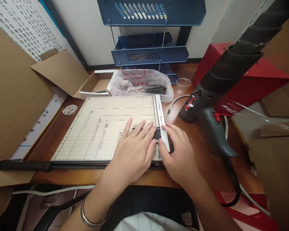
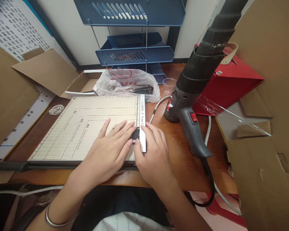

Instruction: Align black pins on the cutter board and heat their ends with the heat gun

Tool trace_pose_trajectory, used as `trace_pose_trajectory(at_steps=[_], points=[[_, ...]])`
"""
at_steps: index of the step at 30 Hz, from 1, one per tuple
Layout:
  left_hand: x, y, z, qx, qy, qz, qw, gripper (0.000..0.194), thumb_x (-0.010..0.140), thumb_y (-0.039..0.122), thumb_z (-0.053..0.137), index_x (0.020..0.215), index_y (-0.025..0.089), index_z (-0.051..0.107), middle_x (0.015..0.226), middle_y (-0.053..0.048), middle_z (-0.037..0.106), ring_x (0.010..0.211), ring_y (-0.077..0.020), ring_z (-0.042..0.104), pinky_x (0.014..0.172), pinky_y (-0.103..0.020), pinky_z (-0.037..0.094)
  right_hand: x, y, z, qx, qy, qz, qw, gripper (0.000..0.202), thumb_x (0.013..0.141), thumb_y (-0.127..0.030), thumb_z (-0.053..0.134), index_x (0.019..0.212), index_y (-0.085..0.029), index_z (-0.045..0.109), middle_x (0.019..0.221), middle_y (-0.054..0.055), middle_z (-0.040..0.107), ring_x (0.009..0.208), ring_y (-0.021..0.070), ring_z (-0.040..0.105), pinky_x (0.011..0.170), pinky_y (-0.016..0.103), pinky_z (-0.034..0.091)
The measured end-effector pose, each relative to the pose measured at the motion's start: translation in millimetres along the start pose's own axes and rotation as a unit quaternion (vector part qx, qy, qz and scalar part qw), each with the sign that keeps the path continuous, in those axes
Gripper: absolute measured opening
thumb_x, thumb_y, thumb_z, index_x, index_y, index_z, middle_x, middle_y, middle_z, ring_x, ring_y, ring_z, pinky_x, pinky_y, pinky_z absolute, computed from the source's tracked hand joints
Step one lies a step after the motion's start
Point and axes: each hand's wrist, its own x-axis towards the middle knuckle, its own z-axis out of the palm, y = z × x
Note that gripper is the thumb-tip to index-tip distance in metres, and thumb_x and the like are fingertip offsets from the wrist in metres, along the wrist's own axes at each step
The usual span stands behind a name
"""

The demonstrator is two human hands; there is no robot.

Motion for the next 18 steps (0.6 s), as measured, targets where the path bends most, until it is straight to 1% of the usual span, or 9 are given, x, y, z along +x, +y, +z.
trace_pose_trajectory(at_steps=[4, 7, 10, 12, 15, 18], points=[[-4.1, 1.4, -1.0, -0.001, 0.001, -0.005, 1.0, 0.052, 0.11, 0.035, 0.03, 0.155, 0.013, 0.046, 0.163, -0.005, 0.045, 0.153, -0.0256, 0.038, 0.132, -0.053, 0.007, 0.2, 1.0, -0.3, 0.006, 0.0, 0.002, 1.0, 0.041, 0.096, -0.028, 0.052, 0.13, -0.01, 0.064, 0.136, 0.017, 0.066, 0.127, 0.029, 0.06, 0.109, 0.05, 0.053], [-13.1, 4.5, -1.9, 0.005, 0.026, -0.013, 1.0, 0.056, 0.109, 0.039, 0.035, 0.157, 0.011, 0.042, 0.164, -0.007, 0.042, 0.154, -0.0256, 0.037, 0.132, -0.051, 0.006, 0.3, 1.5, -0.4, 0.009, -0.007, 0.005, 1.0, 0.041, 0.096, -0.028, 0.052, 0.132, -0.012, 0.064, 0.138, 0.015, 0.065, 0.127, 0.029, 0.06, 0.109, 0.051, 0.053], [-25.6, 8.9, -0.8, 0.024, 0.067, -0.028, 0.997, 0.054, 0.109, 0.038, 0.037, 0.154, 0.01, 0.047, 0.161, -0.007, 0.047, 0.152, -0.0245, 0.04, 0.132, -0.046, 0.002, 0.7, 1.4, 0.2, 0.007, -0.017, 0.002, 1.0, 0.044, 0.096, -0.029, 0.051, 0.134, -0.011, 0.064, 0.141, 0.016, 0.064, 0.13, 0.0294, 0.059, 0.111, 0.05, 0.052], [-32.7, 12.3, 1.9, 0.036, 0.083, -0.035, 0.995, 0.052, 0.109, 0.037, 0.038, 0.151, 0.01, 0.051, 0.159, -0.006, 0.05, 0.15, -0.0237, 0.043, 0.132, -0.043, 0.001, 0.9, 1.1, 0.5, 0.008, -0.019, 0.002, 1.0, 0.045, 0.096, -0.029, 0.051, 0.136, -0.01, 0.063, 0.142, 0.016, 0.063, 0.131, 0.0295, 0.058, 0.111, 0.05, 0.052], [-37.8, 17.3, 7.5, 0.049, 0.084, -0.039, 0.994, 0.05, 0.109, 0.038, 0.039, 0.149, 0.012, 0.054, 0.158, -0.005, 0.051, 0.149, -0.0248, 0.045, 0.132, -0.043, 0.002, 0.7, 0.4, 0.1, 0.016, -0.018, 0.007, 1.0, 0.044, 0.096, -0.027, 0.051, 0.135, -0.011, 0.063, 0.142, 0.015, 0.063, 0.13, 0.0286, 0.059, 0.111, 0.049, 0.052], [-36.5, 21.2, 12.0, 0.054, 0.082, -0.033, 0.995, 0.049, 0.11, 0.037, 0.037, 0.148, 0.013, 0.056, 0.158, -0.004, 0.051, 0.149, -0.0263, 0.044, 0.131, -0.045, 0.004, 0.3, 0.1, -0.6, 0.025, -0.011, 0.009, 1.0, 0.042, 0.095, -0.026, 0.05, 0.133, -0.011, 0.064, 0.14, 0.015, 0.065, 0.129, 0.0274, 0.059, 0.111, 0.048, 0.052]])
